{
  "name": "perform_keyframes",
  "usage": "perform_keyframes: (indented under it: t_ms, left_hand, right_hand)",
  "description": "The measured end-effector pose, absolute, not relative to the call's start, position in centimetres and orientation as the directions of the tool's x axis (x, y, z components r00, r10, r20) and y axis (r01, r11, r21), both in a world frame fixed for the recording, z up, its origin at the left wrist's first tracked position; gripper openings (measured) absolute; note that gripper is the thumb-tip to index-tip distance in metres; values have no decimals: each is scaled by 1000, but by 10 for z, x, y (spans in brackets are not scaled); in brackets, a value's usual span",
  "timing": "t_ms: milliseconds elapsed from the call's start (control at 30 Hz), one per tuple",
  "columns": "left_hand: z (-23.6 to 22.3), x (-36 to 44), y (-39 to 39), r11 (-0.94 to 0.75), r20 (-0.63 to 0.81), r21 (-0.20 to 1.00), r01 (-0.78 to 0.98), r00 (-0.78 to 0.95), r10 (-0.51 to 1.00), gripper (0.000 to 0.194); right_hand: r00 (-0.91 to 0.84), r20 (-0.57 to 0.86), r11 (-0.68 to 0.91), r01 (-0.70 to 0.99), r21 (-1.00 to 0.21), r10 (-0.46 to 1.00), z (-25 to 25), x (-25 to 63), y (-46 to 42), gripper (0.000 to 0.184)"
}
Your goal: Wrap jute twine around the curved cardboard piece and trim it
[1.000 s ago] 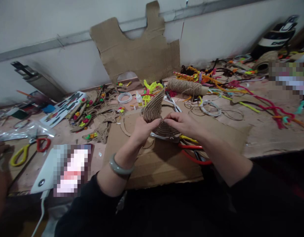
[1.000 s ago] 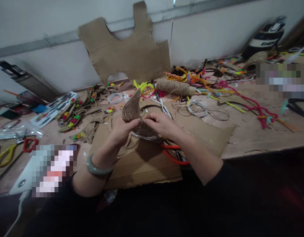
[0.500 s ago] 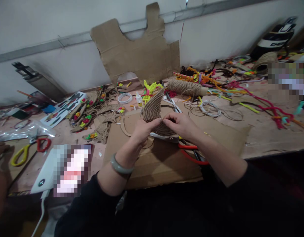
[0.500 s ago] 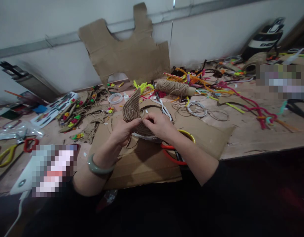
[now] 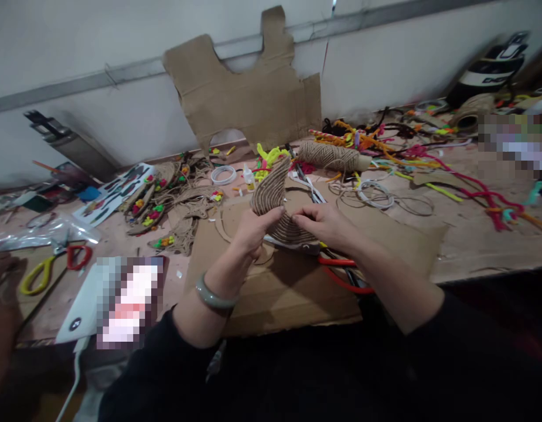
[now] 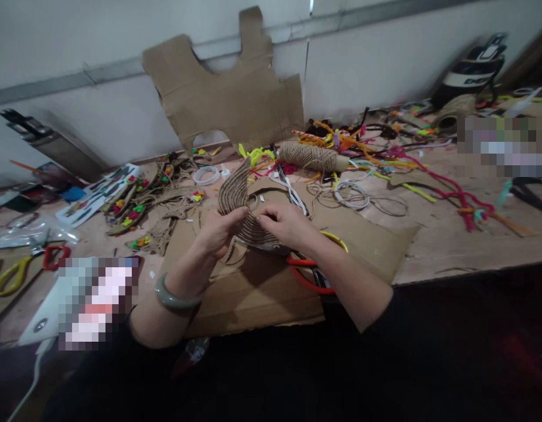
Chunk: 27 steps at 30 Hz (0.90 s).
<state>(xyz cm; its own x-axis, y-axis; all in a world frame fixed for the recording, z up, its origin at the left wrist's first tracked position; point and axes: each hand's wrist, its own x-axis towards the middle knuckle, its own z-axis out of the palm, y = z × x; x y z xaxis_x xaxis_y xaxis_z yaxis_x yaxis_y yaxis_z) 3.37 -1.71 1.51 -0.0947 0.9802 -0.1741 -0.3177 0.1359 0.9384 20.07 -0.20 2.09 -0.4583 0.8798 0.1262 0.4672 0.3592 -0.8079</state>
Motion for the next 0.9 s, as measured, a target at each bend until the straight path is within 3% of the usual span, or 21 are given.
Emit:
perform_keyframes:
  t_ms: [267, 633, 900]
  left_hand:
    - [27, 31, -16, 137, -197, 930, -340, -148, 969, 27]
    - [17, 40, -22, 239, -258, 879, -412, 11, 966, 32]
    - [15, 34, -20, 198, -226, 919, -340, -45, 973, 26]
  right_hand:
    - [-471, 56, 330, 522, -786, 880, 19, 199, -4, 26]
    - [-392, 210, 380, 431, -818, 896, 14, 199, -2, 24]
    - [-434, 230, 443, 491, -750, 871, 23, 206, -7, 32]
